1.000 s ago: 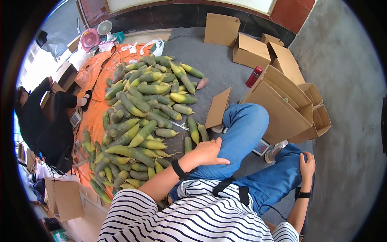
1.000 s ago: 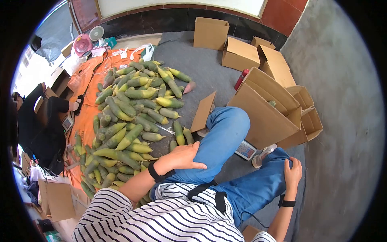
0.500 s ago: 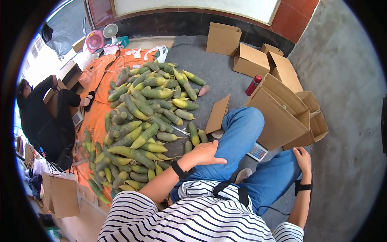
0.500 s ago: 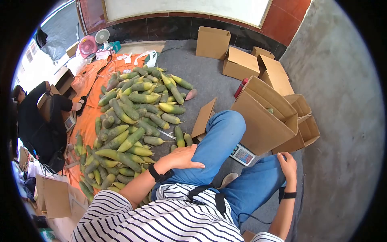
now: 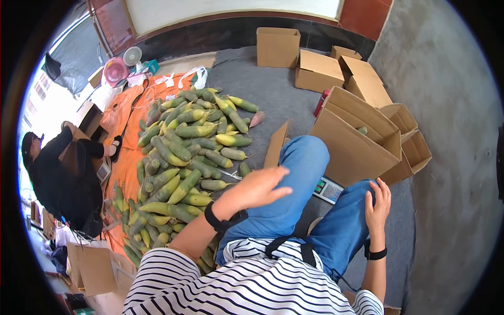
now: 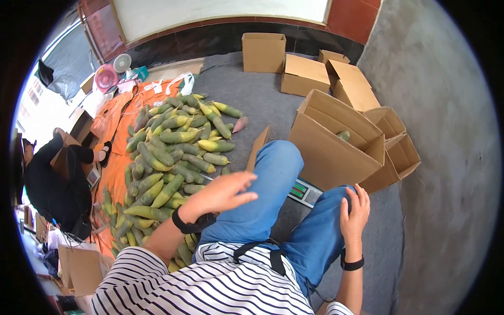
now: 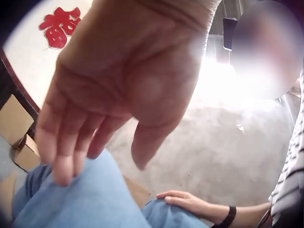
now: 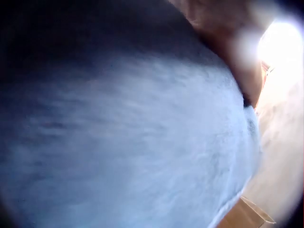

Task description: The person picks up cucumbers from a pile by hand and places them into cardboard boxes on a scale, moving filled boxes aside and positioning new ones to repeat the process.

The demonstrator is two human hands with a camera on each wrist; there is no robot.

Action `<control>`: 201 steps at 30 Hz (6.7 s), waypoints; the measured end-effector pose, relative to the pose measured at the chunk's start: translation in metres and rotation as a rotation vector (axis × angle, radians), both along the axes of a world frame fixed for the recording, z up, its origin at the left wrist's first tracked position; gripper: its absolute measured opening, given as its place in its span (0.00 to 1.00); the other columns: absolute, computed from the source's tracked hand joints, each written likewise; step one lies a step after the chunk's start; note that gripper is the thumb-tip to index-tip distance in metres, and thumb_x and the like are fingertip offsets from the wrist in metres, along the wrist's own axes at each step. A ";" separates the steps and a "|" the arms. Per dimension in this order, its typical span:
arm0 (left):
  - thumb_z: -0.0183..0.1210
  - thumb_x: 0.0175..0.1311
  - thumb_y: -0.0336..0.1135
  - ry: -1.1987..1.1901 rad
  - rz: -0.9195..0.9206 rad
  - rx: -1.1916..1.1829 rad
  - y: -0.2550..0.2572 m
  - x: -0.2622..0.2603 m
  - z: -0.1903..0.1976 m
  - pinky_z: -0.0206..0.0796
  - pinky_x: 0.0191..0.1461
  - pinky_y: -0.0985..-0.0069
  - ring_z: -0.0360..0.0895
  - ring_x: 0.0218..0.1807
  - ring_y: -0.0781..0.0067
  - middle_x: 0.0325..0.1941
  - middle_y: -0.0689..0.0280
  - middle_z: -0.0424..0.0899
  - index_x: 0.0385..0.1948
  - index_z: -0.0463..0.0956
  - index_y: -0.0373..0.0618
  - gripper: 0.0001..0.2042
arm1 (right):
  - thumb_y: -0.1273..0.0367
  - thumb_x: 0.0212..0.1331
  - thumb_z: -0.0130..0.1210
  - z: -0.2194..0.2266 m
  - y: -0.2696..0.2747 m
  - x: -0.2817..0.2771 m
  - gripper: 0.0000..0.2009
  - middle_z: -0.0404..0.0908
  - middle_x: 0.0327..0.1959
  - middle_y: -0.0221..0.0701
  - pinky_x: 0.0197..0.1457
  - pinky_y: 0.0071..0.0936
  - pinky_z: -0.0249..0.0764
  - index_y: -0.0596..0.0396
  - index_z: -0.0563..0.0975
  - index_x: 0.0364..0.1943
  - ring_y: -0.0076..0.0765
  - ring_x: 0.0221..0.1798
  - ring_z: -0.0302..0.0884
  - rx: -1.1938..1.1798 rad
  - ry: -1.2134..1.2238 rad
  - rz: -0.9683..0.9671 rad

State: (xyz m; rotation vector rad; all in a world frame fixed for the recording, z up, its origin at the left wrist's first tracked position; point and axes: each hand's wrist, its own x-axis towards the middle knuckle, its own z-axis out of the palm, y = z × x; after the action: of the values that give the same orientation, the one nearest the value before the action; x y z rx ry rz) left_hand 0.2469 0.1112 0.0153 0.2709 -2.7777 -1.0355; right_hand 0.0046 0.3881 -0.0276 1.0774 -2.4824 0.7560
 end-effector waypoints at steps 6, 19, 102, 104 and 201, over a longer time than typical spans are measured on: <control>0.57 0.65 0.30 0.433 -0.019 0.696 -0.007 -0.082 0.070 0.70 0.46 0.81 0.77 0.45 0.79 0.46 0.63 0.78 0.51 0.71 0.38 0.14 | 0.74 0.57 0.55 0.050 0.015 0.028 0.06 0.79 0.47 0.39 0.55 0.33 0.70 0.57 0.79 0.38 0.43 0.52 0.76 -0.243 -0.298 0.123; 0.61 0.60 0.46 0.403 0.177 0.624 -0.028 -0.275 0.089 0.64 0.58 0.70 0.73 0.54 0.69 0.53 0.58 0.76 0.54 0.70 0.34 0.27 | 0.76 0.55 0.61 0.191 0.013 0.096 0.06 0.81 0.35 0.45 0.30 0.29 0.76 0.68 0.81 0.34 0.38 0.32 0.81 -0.644 -0.657 1.114; 0.61 0.55 0.32 -0.132 -0.393 -0.673 -0.001 -0.189 -0.003 0.59 0.56 0.60 0.70 0.49 0.47 0.43 0.52 0.75 0.39 0.70 0.35 0.14 | 0.64 0.57 0.52 -0.210 0.300 0.064 0.11 0.79 0.42 0.42 0.51 0.42 0.74 0.56 0.77 0.38 0.49 0.49 0.77 0.365 -0.843 -0.981; 0.61 0.54 0.32 -0.157 -0.414 -0.669 -0.003 -0.193 -0.003 0.59 0.56 0.60 0.70 0.50 0.47 0.44 0.52 0.74 0.39 0.70 0.36 0.14 | 0.65 0.55 0.53 -0.230 0.327 0.093 0.11 0.79 0.44 0.42 0.51 0.43 0.74 0.55 0.78 0.39 0.49 0.51 0.76 0.591 -0.793 -1.067; 0.60 0.54 0.34 0.003 -0.373 -0.666 -0.007 -0.169 0.006 0.56 0.64 0.60 0.69 0.58 0.48 0.52 0.52 0.75 0.41 0.72 0.37 0.15 | 0.63 0.60 0.49 -0.231 0.310 0.128 0.16 0.73 0.59 0.29 0.63 0.41 0.56 0.41 0.79 0.52 0.40 0.66 0.61 1.414 -0.857 -0.799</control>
State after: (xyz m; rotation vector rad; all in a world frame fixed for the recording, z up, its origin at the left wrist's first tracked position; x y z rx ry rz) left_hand 0.0778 0.1040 0.0215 -0.3437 -3.0324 -0.1052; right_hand 0.1324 0.6978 -0.2586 -0.2865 -3.6808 -1.2026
